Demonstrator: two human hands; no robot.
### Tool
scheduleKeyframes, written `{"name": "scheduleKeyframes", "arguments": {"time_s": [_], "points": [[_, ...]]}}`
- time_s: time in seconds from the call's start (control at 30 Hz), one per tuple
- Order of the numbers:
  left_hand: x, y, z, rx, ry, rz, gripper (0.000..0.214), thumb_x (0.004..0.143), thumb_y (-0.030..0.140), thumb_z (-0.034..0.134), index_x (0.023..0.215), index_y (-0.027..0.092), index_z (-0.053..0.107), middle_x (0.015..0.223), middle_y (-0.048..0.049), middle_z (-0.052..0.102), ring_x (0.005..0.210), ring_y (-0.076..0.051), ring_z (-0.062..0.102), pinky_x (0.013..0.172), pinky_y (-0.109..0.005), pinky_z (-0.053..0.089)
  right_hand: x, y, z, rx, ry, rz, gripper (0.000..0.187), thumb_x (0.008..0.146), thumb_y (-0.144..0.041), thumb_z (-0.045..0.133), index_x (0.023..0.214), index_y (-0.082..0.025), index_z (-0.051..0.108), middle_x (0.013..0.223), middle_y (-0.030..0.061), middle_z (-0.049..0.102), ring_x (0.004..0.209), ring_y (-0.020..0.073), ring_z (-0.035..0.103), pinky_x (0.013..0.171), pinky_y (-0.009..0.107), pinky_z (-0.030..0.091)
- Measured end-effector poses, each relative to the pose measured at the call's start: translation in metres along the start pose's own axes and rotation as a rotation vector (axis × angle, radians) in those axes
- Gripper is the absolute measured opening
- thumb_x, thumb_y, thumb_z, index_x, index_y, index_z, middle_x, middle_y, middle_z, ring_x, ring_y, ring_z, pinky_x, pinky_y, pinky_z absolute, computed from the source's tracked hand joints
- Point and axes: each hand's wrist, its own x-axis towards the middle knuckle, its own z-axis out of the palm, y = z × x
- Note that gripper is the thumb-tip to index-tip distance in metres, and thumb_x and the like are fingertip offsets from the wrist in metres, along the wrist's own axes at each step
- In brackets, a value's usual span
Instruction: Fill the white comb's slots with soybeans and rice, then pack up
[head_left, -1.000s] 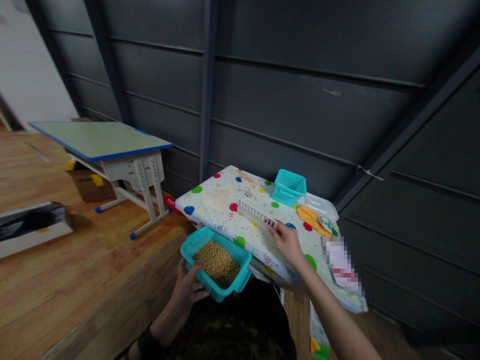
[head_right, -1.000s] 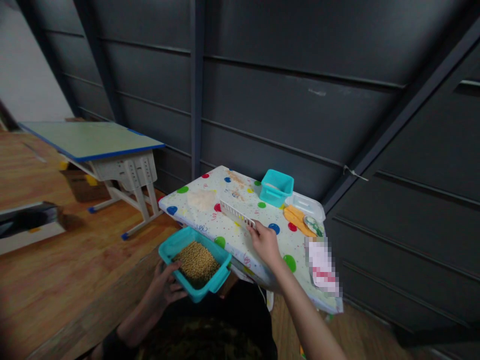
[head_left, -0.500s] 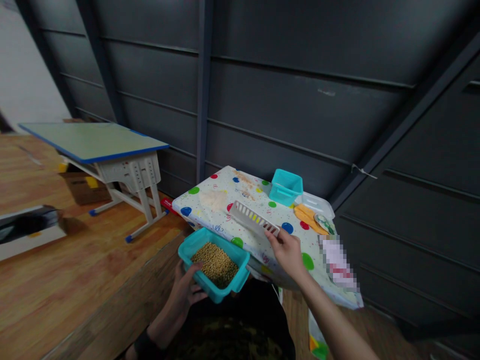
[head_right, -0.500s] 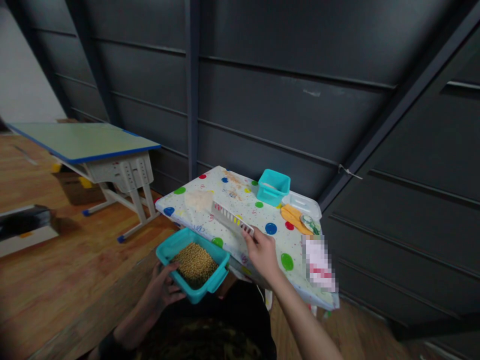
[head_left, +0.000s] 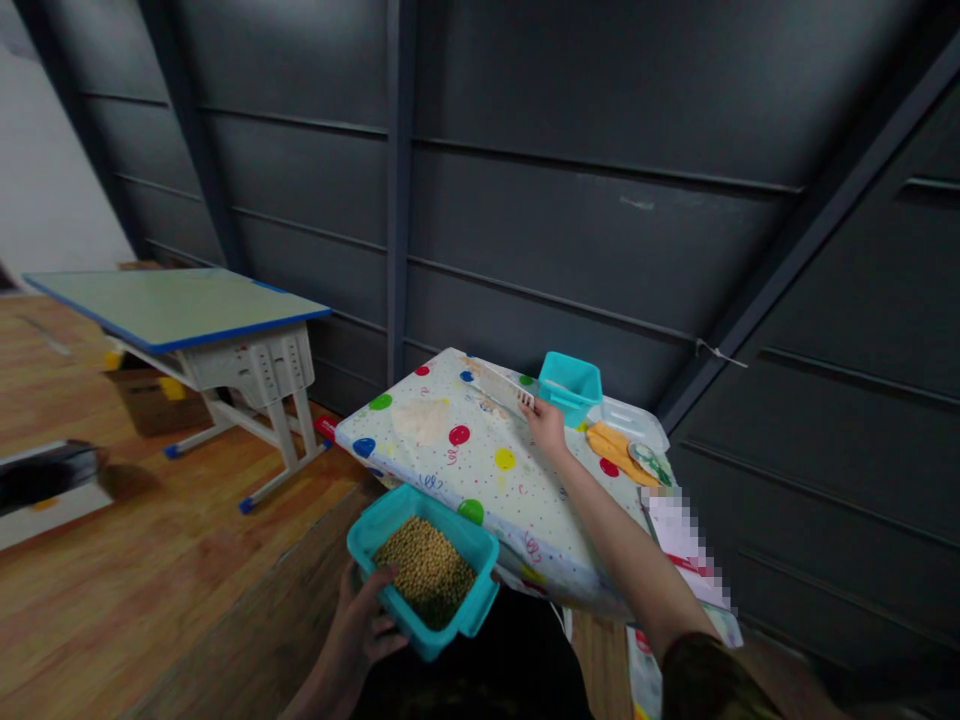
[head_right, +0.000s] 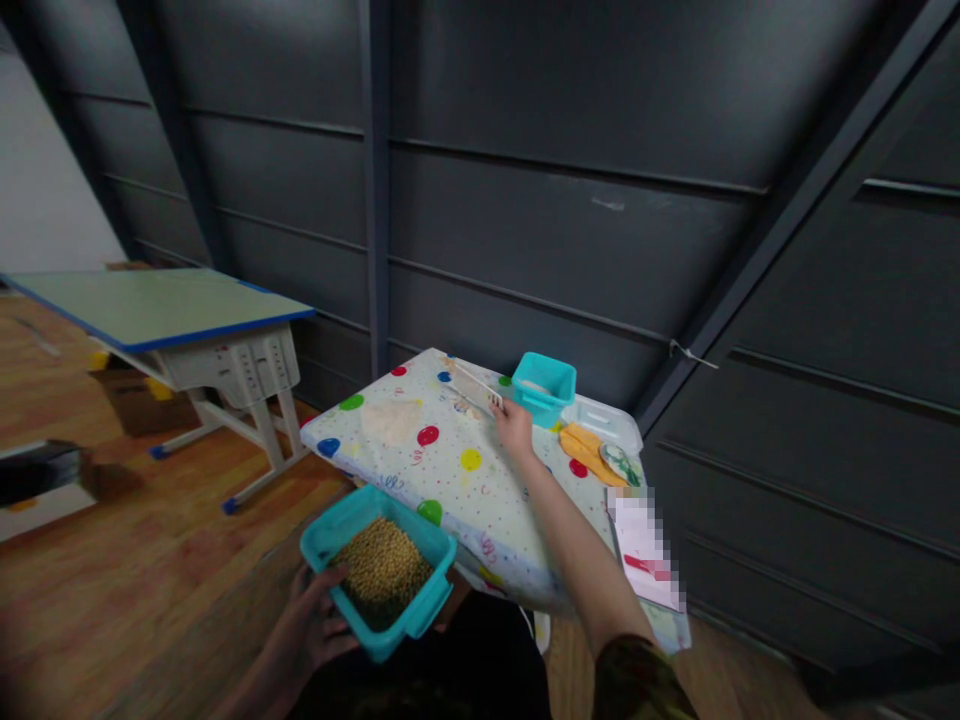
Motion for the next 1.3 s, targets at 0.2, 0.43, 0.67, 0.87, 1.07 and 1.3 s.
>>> {"name": "scheduleKeyframes", "arguments": {"time_s": [0.2, 0.43, 0.67, 0.87, 1.07, 1.3], "points": [[-0.003, 0.003, -0.004, -0.030, -0.009, -0.025, 0.083, 0.087, 0.048, 0.085, 0.156, 0.041, 0.039, 0.088, 0.0038, 0.063, 0.059, -0.018, 0.067, 0.058, -0.032, 0.061, 0.000, 0.006, 0.014, -0.021, -0.066, -0.046, 0.035, 0.089, -0.039, 0.070, 0.061, -0.026, 0.053, 0.060, 0.0008, 0.060, 0.063, 0.0206, 0.052, 0.064, 0.032, 0.033], [-0.006, 0.003, -0.009, -0.066, -0.067, -0.025, 0.085, 0.081, 0.050, 0.091, 0.151, 0.038, 0.044, 0.083, 0.0045, 0.065, 0.060, -0.020, 0.070, 0.062, -0.037, 0.064, -0.006, 0.005, 0.016, 0.011, -0.099, -0.072, 0.026, 0.091, -0.034, 0.068, 0.067, -0.024, 0.066, 0.066, 0.0024, 0.068, 0.067, 0.0229, 0.059, 0.066, 0.032, 0.038], [-0.006, 0.005, -0.006, -0.038, -0.003, -0.063, 0.081, 0.092, 0.040, 0.081, 0.160, 0.040, 0.037, 0.103, -0.0040, 0.073, 0.072, -0.027, 0.081, 0.073, -0.048, 0.070, -0.007, 0.005, 0.015, 0.055, -0.123, -0.095, 0.020, 0.090, -0.036, 0.067, 0.078, -0.022, 0.075, 0.072, 0.0035, 0.072, 0.068, 0.0236, 0.060, 0.067, 0.032, 0.040], [-0.012, 0.005, -0.005, -0.069, -0.036, -0.046, 0.083, 0.088, 0.040, 0.087, 0.158, 0.042, 0.042, 0.118, -0.0072, 0.077, 0.086, -0.032, 0.086, 0.082, -0.054, 0.071, -0.005, 0.005, 0.014, 0.082, -0.127, -0.079, 0.031, 0.091, -0.041, 0.068, 0.066, -0.024, 0.064, 0.064, 0.0007, 0.064, 0.065, 0.0215, 0.055, 0.065, 0.031, 0.037], [-0.015, 0.006, -0.005, -0.056, -0.049, -0.083, 0.083, 0.089, 0.041, 0.086, 0.160, 0.040, 0.041, 0.119, -0.0103, 0.079, 0.092, -0.037, 0.087, 0.083, -0.058, 0.071, -0.004, 0.002, 0.014, 0.114, -0.145, -0.048, 0.026, 0.085, -0.038, 0.070, 0.064, -0.024, 0.063, 0.063, 0.0004, 0.062, 0.065, 0.0204, 0.053, 0.064, 0.031, 0.035], [-0.010, 0.002, -0.006, -0.077, -0.021, -0.106, 0.091, 0.086, 0.037, 0.089, 0.162, 0.043, 0.040, 0.133, -0.0128, 0.078, 0.096, -0.036, 0.087, 0.085, -0.057, 0.071, -0.002, 0.001, 0.010, 0.137, -0.183, -0.065, 0.031, 0.085, -0.044, 0.070, 0.063, -0.024, 0.059, 0.060, -0.0007, 0.058, 0.064, 0.0196, 0.050, 0.063, 0.031, 0.032]]}}
